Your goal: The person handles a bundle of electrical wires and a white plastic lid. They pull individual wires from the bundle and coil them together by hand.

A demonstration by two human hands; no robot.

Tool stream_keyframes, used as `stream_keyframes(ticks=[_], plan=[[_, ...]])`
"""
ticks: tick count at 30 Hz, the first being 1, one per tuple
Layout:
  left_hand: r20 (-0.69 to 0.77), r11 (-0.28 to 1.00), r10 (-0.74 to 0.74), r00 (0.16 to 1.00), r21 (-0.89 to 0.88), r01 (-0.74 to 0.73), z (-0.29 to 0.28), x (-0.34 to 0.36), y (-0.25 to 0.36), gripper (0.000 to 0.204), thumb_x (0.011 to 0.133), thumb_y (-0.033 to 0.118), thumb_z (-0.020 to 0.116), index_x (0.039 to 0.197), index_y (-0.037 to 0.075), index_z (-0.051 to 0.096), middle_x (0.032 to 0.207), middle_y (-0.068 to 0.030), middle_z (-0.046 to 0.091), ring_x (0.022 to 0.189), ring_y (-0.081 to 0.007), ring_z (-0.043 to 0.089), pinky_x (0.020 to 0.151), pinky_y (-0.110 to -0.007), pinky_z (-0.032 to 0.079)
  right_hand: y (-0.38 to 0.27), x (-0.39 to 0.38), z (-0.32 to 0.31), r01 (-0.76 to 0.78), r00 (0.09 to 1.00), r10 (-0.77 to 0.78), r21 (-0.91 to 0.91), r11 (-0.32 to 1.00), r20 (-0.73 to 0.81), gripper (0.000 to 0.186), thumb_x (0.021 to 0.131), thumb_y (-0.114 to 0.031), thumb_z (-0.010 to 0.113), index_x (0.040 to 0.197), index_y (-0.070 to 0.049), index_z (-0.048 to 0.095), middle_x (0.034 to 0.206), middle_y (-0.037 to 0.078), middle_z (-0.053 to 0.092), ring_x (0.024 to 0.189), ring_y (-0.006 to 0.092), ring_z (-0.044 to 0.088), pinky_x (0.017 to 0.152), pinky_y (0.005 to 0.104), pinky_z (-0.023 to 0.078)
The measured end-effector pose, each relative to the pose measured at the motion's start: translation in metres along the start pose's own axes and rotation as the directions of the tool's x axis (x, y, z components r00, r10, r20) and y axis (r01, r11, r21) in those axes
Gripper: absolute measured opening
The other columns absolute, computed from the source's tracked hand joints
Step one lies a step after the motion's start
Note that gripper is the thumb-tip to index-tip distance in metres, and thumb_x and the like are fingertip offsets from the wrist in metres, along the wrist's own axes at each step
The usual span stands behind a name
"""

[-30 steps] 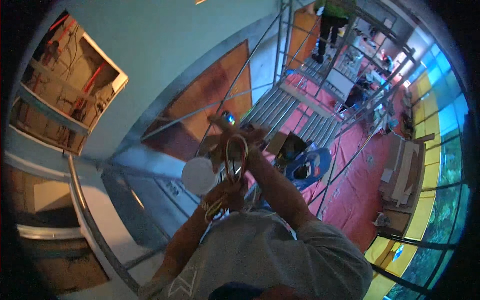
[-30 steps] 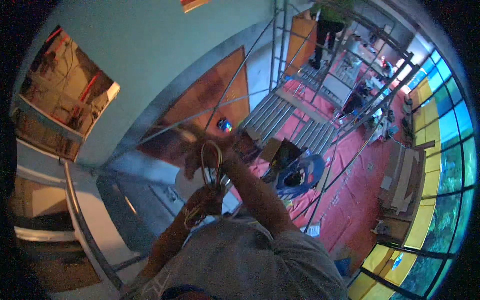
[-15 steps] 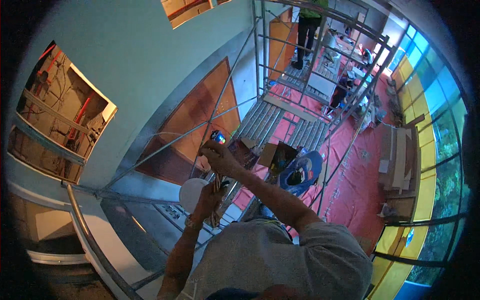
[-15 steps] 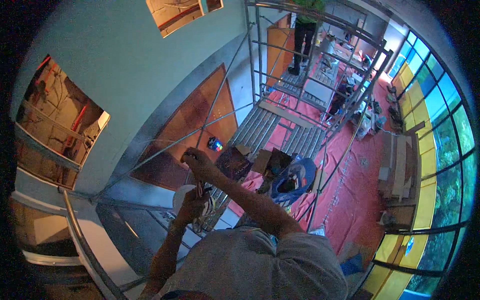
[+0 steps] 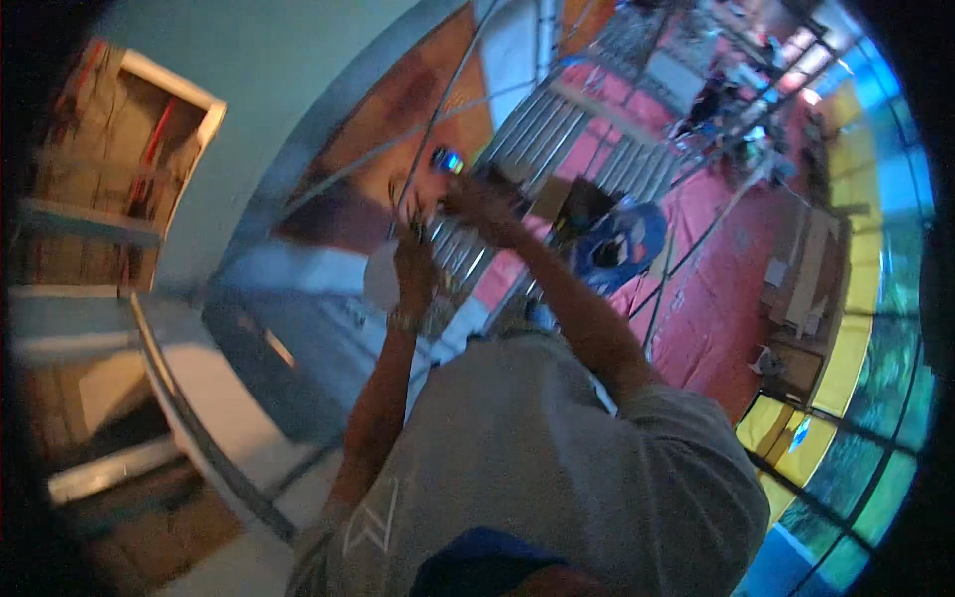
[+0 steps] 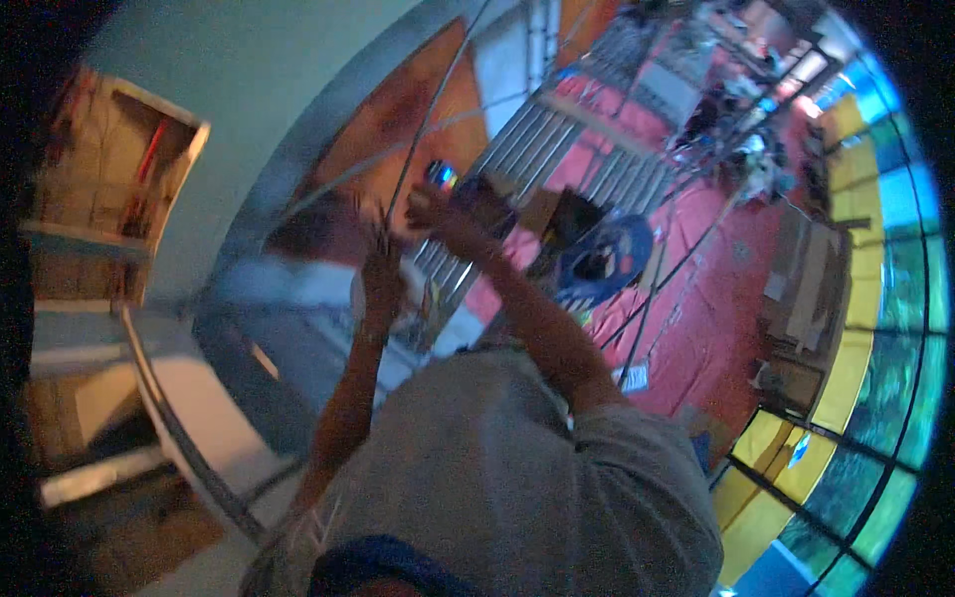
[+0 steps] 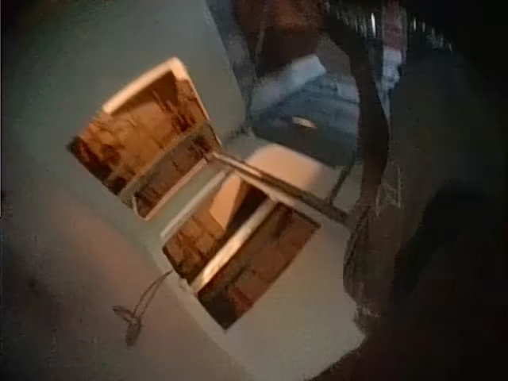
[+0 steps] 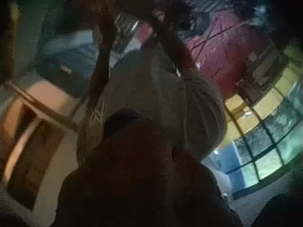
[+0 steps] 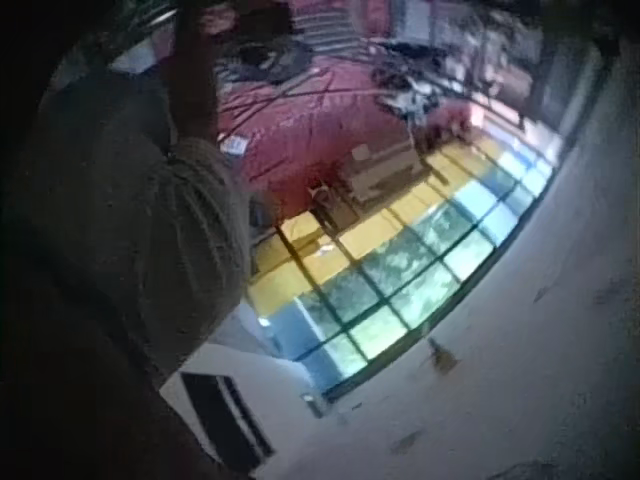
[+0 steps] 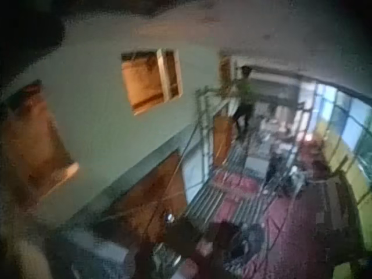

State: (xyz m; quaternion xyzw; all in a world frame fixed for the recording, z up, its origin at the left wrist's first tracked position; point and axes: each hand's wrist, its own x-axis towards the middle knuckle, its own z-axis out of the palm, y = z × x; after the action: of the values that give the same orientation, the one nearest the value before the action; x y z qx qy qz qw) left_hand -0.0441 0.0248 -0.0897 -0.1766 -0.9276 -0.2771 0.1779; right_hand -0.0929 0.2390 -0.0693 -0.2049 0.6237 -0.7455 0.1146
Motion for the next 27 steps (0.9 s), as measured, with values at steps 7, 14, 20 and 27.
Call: stream_keyframes(ticks=[7, 14, 20, 27], plan=[[0.323, 0.082, -0.536, 0.78, -0.9, 0.428, -0.058, 0.058, 0.086, 0.023, 0.102, 0.025, 0.055, 0.098, 0.002, 0.055, 0.08, -0.0107, 0.06, 0.068, -0.0243, 0.064, 0.062, -0.037, 0.054, -0.055, -0.057, 0.065, -0.099, 0.981, 0.067, 0.17, 0.98, 0.183, 0.074, 0.098, -0.042, 0.06, 0.154, -0.008, 0.027, 0.148, 0.009, 0.045, 0.132, 0.0231, 0.044, 0.11, 0.0384, 0.035], [0.493, -0.142, -0.452, 0.744, -0.863, 0.485, -0.079, 0.05, 0.089, 0.014, 0.101, 0.025, 0.058, 0.096, 0.012, 0.055, 0.058, 0.003, 0.046, 0.047, -0.0117, 0.049, 0.046, -0.03, 0.047, -0.063, -0.072, 0.074, -0.223, 0.938, 0.198, 0.058, 0.973, 0.286, 0.085, 0.092, -0.044, 0.068, 0.153, -0.003, 0.026, 0.15, 0.013, 0.043, 0.129, 0.0212, 0.047, 0.107, 0.0361, 0.039], [0.532, -0.3, -0.37, 0.762, -0.845, 0.443, -0.114, 0.066, 0.082, 0.014, 0.098, 0.023, 0.063, 0.091, 0.015, 0.054, 0.054, 0.006, 0.042, 0.04, -0.0071, 0.04, 0.038, -0.025, 0.035, -0.019, -0.084, 0.058, -0.008, 0.933, 0.201, -0.538, 0.843, 0.299, 0.072, 0.088, -0.039, 0.074, 0.143, -0.003, 0.045, 0.139, 0.02, 0.053, 0.123, 0.0324, 0.055, 0.102, 0.0421, 0.044], [0.265, -0.158, -0.604, 0.751, -0.964, 0.213, -0.153, 0.084, 0.054, 0.021, 0.098, 0.021, 0.063, 0.083, 0.017, 0.049, 0.054, 0.0083, 0.034, 0.041, -0.0047, 0.031, 0.039, -0.024, 0.029, 0.073, -0.114, 0.057, -0.154, 0.964, 0.249, -0.561, 0.813, 0.096, 0.036, 0.092, -0.035, 0.068, 0.11, -0.004, 0.061, 0.102, 0.017, 0.067, 0.1, 0.0325, 0.065, 0.086, 0.0434, 0.048]])
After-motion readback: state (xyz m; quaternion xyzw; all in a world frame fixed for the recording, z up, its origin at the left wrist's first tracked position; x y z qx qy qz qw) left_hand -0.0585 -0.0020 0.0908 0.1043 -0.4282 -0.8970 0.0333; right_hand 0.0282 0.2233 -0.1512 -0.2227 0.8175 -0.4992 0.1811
